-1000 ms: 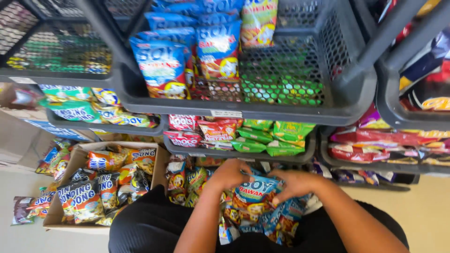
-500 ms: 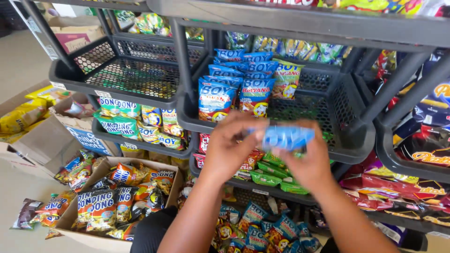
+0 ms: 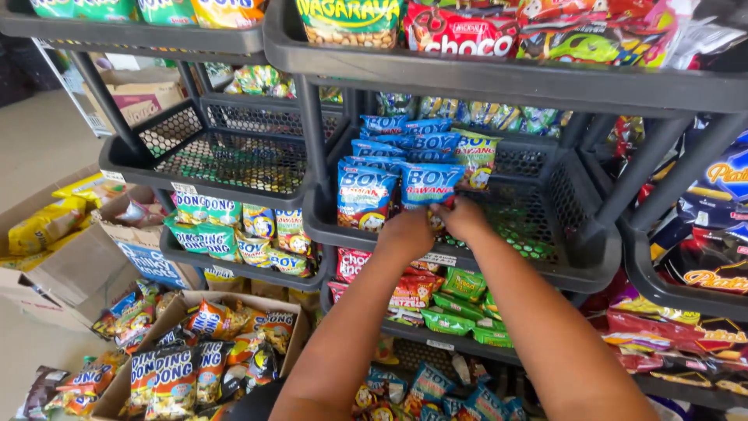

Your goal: Organizing and stocking snack bags from floor boxes onto a plastic shelving unit in a store.

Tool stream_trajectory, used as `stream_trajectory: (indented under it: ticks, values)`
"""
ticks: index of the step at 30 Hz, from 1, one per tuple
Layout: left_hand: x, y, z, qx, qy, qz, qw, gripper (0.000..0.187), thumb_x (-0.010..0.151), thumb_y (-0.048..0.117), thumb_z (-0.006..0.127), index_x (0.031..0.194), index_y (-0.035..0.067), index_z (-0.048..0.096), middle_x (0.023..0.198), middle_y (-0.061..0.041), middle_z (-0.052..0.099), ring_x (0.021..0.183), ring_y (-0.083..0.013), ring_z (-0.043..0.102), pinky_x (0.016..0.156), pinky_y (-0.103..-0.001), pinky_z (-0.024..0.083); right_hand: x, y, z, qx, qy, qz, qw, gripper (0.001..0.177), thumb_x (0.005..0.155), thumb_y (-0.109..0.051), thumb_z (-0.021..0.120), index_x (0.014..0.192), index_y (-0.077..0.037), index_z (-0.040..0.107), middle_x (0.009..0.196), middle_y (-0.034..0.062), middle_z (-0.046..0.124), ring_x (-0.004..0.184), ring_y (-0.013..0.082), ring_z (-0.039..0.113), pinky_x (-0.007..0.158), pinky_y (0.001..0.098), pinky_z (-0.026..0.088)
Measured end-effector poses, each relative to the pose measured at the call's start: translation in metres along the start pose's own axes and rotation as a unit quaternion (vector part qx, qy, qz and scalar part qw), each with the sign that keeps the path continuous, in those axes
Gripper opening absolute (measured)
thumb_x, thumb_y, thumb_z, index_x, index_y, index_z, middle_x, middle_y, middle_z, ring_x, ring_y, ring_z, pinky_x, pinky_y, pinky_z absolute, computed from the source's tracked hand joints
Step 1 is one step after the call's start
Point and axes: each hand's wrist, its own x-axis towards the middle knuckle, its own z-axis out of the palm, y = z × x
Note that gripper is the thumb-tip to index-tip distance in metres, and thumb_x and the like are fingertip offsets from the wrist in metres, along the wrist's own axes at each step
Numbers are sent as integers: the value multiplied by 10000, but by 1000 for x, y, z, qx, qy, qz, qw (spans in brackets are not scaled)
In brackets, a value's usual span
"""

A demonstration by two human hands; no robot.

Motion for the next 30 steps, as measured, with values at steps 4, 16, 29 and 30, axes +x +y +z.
stream_trajectory:
  ticks: [4,16,29,30]
  values:
    - [1,-2,6,61,-71,-16,995,350,919,135,531,1256,51,572,1265,-249,640,1127,-434,645,938,-545,521,-4,-1,-6,57,-16,16,998,363,880,-417,736,1026,-85,748,954,145,772,863,328,740,781,451,558]
    - [6,7,3,75,-118,-122,983,796,936,352,545,1584,126,142,1468,-256,470,1209,-457,590,993,-535,484,-59,-84,-53,-97,-40,-4,994,323,931,-341,711,1070,-50,735,1048,263,704,992,444,675,859,527,533]
    - [-23,1,17,109,157,55,980,327,928,213,720,1151,22,576,1021,-227,674,910,-431,675,782,-530,549,-264,-49,-113,76,-196,-153,966,197,927,-179,683,1090,-69,701,943,115,724,897,289,704,810,411,545]
    - [-24,6,14,101,199,79,972,235,938,196,727,1075,27,638,971,-219,675,881,-426,668,763,-530,541,-273,-30,-106,88,-291,-90,948,248,908,-234,679,1100,-81,715,905,112,734,865,283,719,781,412,553]
